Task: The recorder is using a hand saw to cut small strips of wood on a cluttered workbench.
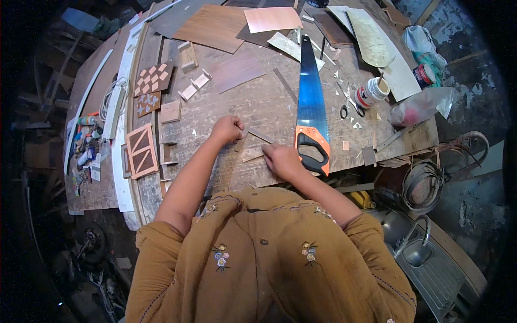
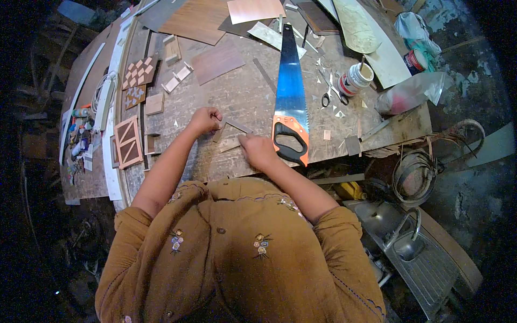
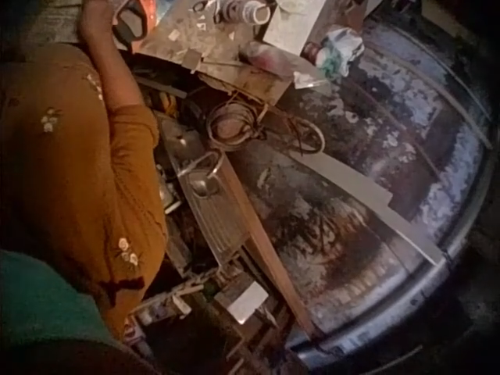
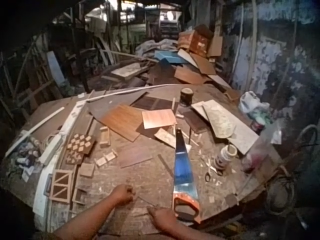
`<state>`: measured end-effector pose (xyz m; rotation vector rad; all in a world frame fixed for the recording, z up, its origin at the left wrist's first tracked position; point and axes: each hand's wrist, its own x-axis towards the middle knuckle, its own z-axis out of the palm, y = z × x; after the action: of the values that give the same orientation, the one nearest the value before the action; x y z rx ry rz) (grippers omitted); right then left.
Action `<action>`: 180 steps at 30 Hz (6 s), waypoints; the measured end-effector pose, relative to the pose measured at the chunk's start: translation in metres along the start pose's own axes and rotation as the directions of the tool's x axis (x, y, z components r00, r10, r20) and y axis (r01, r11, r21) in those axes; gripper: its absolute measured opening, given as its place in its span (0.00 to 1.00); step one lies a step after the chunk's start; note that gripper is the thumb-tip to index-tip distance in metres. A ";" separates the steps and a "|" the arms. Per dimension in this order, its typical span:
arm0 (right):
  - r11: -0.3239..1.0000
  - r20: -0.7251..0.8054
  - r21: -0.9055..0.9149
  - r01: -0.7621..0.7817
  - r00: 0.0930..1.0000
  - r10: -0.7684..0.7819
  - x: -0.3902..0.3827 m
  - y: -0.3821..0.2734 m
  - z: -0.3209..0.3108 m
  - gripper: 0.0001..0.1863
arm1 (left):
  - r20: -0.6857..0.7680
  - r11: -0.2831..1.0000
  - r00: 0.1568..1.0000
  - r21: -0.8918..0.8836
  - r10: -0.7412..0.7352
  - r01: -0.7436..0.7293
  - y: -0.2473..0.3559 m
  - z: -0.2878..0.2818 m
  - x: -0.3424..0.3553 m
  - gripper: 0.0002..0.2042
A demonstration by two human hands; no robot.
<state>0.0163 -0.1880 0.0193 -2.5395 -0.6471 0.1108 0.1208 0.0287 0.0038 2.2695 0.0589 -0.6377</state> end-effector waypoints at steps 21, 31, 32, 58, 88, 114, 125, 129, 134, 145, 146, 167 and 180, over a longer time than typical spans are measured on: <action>0.998 -0.202 0.060 -0.027 0.979 0.039 0.010 0.006 0.017 0.08 | -0.057 0.990 0.996 0.129 0.064 -0.056 0.003 0.006 -0.003 0.11; 0.965 -0.241 0.205 -0.160 0.948 0.209 -0.002 0.013 -0.003 0.20 | -0.078 0.986 0.995 0.156 0.064 -0.051 0.007 0.002 -0.012 0.12; 0.966 -0.245 0.219 -0.138 0.950 0.192 -0.002 0.012 -0.003 0.19 | -0.089 0.985 0.993 0.163 0.075 -0.060 0.007 0.002 -0.012 0.12; 0.984 -0.037 0.103 -0.142 0.989 0.146 0.034 0.027 -0.017 0.13 | -0.078 0.991 0.992 -0.083 0.094 -0.100 -0.002 0.009 -0.018 0.11; 0.982 -0.308 -0.045 -0.183 0.938 0.161 0.071 0.060 -0.037 0.12 | -0.169 0.991 0.978 -0.016 0.126 -0.130 -0.005 0.014 -0.023 0.12; 0.951 -0.171 0.288 -0.116 0.970 0.170 0.027 0.013 -0.032 0.14 | 0.098 0.229 0.986 -0.965 -0.134 0.128 0.007 0.015 -0.082 0.08; 0.964 -0.152 0.019 -0.264 0.953 0.264 0.060 0.010 -0.022 0.12 | -0.031 0.440 0.985 -0.897 -0.170 0.047 -0.009 -0.009 -0.140 0.12; 0.998 -0.187 0.044 0.054 0.981 -0.045 0.077 -0.003 -0.012 0.16 | 0.015 0.459 0.988 -0.884 -0.155 0.086 -0.027 -0.009 -0.146 0.12; 0.994 -0.099 0.057 -0.098 0.990 0.103 0.083 -0.016 0.014 0.21 | 0.062 0.493 0.992 -0.863 -0.111 0.109 -0.026 -0.006 -0.146 0.12; 0.873 -0.402 -0.105 -0.476 0.824 0.400 -0.051 0.007 -0.025 0.34 | -0.034 0.751 0.986 -0.644 0.162 -0.146 -0.048 0.017 -0.132 0.16; 0.881 -0.359 -0.110 -0.460 0.845 0.397 -0.068 0.006 -0.020 0.35 | -0.031 0.766 0.983 -0.623 0.180 -0.160 -0.051 0.020 -0.129 0.15; 0.722 -0.524 0.607 -0.332 0.517 0.677 -0.098 -0.004 -0.058 0.18 | -0.056 0.817 0.885 -0.362 0.462 -0.449 -0.047 0.087 -0.156 0.10; 0.433 -0.386 0.900 -0.058 0.358 0.850 -0.307 -0.142 0.024 0.11 | -0.210 0.665 0.636 0.115 0.743 -0.738 0.025 0.149 -0.140 0.09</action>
<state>-0.3198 -0.2125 0.0552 -1.4559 0.6056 -0.5042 -0.0594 -0.0711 -0.0014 2.1080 -0.7456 0.0922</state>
